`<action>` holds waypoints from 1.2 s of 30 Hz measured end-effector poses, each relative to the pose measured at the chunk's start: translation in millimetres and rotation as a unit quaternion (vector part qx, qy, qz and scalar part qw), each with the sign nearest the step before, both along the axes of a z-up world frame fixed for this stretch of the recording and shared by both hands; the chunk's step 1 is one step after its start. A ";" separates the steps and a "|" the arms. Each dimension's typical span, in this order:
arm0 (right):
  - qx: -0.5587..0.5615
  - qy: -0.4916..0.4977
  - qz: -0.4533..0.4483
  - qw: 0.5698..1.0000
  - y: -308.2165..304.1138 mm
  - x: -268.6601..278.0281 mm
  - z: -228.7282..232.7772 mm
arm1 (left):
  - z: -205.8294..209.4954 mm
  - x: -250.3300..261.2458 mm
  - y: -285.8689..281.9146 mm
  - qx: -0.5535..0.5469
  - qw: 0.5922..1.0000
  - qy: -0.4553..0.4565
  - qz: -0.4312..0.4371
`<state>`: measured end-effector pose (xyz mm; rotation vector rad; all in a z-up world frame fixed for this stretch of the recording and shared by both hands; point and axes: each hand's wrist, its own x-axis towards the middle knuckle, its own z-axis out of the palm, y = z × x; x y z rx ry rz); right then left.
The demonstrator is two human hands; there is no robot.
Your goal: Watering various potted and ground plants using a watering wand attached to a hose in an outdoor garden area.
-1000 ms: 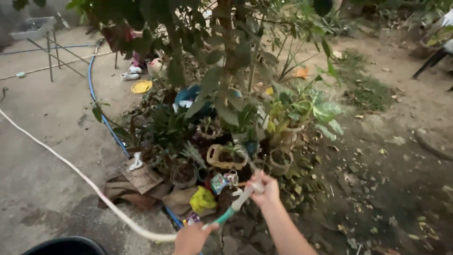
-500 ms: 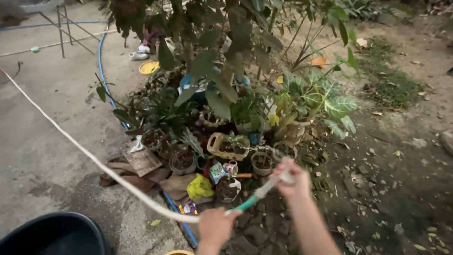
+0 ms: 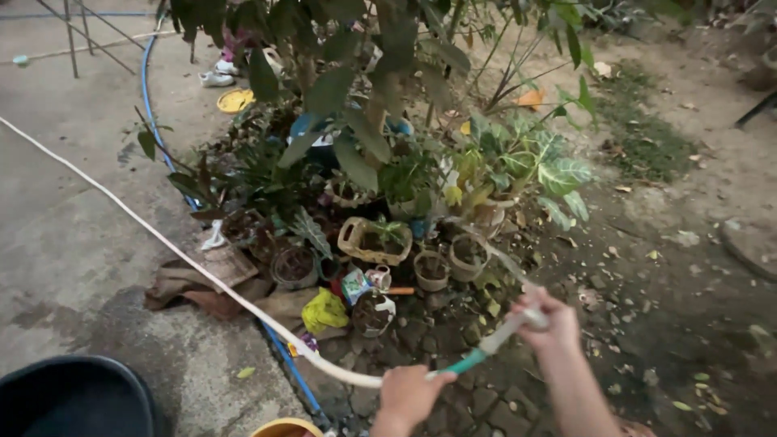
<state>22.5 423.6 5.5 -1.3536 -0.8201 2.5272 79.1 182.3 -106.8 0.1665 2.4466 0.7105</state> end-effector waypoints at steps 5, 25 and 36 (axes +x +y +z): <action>0.006 0.026 0.072 0.997 -9.1 2.4 -74.4 | -27.9 19.2 -22.3 -0.003 0.991 -0.135 -0.007; -0.053 0.098 0.069 0.991 2.1 37.6 -127.3 | -37.6 31.2 -32.5 -0.014 0.980 -0.198 -0.008; 0.004 0.143 -0.048 0.989 47.0 37.3 -70.7 | 25.2 -12.3 -3.6 0.059 0.993 -0.081 -0.067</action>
